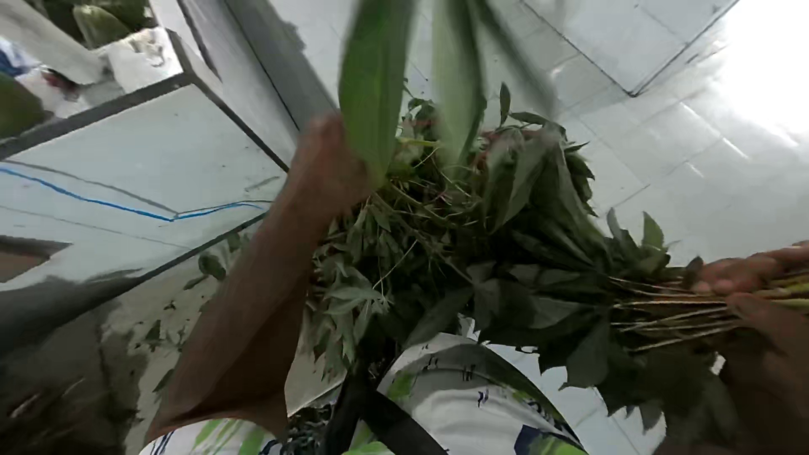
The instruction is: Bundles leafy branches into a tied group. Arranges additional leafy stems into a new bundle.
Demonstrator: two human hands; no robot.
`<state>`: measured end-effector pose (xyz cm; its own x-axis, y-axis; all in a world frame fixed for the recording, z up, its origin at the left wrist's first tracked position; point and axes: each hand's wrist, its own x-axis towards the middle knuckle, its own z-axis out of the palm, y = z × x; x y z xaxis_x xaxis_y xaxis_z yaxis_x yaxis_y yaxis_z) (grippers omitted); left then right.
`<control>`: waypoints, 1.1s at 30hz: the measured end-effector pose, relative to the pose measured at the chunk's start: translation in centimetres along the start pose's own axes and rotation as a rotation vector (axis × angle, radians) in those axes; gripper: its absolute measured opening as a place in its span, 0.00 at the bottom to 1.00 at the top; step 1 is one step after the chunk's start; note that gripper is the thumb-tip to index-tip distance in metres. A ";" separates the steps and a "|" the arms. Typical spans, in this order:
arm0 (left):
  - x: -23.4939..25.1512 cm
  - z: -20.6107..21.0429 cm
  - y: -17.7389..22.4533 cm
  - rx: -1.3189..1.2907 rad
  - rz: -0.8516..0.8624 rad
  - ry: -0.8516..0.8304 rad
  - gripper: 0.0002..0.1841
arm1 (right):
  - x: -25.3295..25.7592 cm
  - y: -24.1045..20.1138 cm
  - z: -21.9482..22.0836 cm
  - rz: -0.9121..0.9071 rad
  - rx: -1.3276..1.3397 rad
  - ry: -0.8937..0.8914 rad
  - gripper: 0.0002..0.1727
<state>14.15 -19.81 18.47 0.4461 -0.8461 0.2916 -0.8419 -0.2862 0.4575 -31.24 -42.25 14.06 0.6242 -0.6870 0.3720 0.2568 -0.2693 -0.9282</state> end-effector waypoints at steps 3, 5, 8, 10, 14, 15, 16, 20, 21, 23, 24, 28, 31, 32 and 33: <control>-2.7 -3.4 -0.2 -0.015 -0.323 -0.099 0.21 | 0.6 -0.6 0.4 -0.009 -0.017 -0.016 0.20; -5.1 -2.4 -3.4 -0.025 -0.577 -0.157 0.27 | 1.1 -0.6 0.9 -0.011 -0.025 -0.027 0.19; -10.5 1.3 -10.0 -0.021 -0.867 -0.194 0.47 | 1.5 -0.1 1.9 0.011 -0.035 -0.063 0.17; -14.7 2.7 -12.9 0.000 -0.921 -0.132 0.60 | 1.6 0.2 3.1 0.016 -0.021 -0.061 0.18; -19.8 2.4 -11.7 -0.118 -0.899 0.293 0.55 | 1.6 0.1 4.5 0.033 -0.109 0.004 0.16; -20.4 2.5 -10.4 -0.070 -0.817 0.356 0.45 | 1.7 0.1 4.6 0.048 -0.124 0.006 0.16; -20.7 3.0 -9.1 -0.011 -0.707 0.367 0.35 | 1.8 0.0 4.9 0.053 -0.131 0.005 0.15; -20.6 7.7 -6.8 0.109 -0.242 0.201 0.14 | 2.1 -0.3 5.5 0.020 -0.121 -0.034 0.13; -19.9 8.5 -7.0 0.098 -0.192 0.191 0.14 | 2.0 -0.3 5.6 0.013 -0.122 -0.036 0.13; -17.5 9.2 -7.2 0.105 -0.198 0.189 0.19 | 1.9 -0.4 5.6 0.004 -0.116 -0.041 0.14; -15.9 9.3 -7.4 0.137 -0.245 0.156 0.21 | 1.8 -0.3 5.6 0.000 -0.106 -0.043 0.15; -10.9 9.0 -8.6 0.427 -0.529 -0.189 0.14 | 1.2 -0.5 4.7 0.003 -0.117 -0.016 0.20; -9.0 6.1 -8.9 0.482 -0.573 -0.244 0.09 | 0.5 -0.4 3.0 0.001 -0.094 -0.004 0.20; -8.3 4.1 -8.7 0.444 -0.538 -0.170 0.12 | 0.2 -0.3 2.5 -0.003 -0.104 0.015 0.21; -7.7 2.0 -8.3 0.390 -0.503 -0.072 0.17 | 0.0 -0.2 2.1 -0.005 -0.112 0.034 0.21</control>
<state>17.14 -11.84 10.74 0.8052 -0.5902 0.0580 -0.5899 -0.7871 0.1801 -29.73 -40.76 14.27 0.5970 -0.7074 0.3783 0.1746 -0.3457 -0.9219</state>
